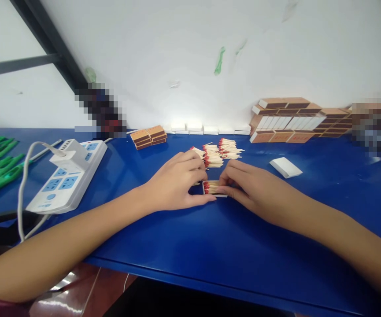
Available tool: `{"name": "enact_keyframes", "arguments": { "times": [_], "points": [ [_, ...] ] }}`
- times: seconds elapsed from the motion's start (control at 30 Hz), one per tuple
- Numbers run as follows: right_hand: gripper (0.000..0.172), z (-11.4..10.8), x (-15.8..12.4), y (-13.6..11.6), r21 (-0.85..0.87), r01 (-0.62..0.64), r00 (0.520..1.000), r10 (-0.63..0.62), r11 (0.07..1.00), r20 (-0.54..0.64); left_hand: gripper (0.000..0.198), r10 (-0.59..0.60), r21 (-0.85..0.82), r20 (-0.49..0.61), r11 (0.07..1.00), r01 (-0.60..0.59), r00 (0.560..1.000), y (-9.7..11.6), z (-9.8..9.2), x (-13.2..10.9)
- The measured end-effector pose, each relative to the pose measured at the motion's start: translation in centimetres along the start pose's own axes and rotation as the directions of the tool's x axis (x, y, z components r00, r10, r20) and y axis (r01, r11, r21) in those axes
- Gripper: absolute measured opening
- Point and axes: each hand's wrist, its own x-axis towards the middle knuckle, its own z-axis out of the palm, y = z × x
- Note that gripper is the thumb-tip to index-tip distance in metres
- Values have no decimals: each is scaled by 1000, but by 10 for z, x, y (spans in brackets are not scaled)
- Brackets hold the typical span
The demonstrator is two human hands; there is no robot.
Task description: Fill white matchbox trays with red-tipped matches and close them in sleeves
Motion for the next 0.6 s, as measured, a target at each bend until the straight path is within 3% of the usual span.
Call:
{"name": "enact_keyframes", "arguments": {
  "times": [0.43,0.6],
  "points": [
    [27,1,2,2,16,4,1000,-4,1000,14,40,8,1,10,1000,-8,1000,0,-1,0],
    [24,-1,2,10,-25,-2,998,1,1000,-69,40,-4,-1,13,1000,4,1000,-1,1,-1]
  ]
}}
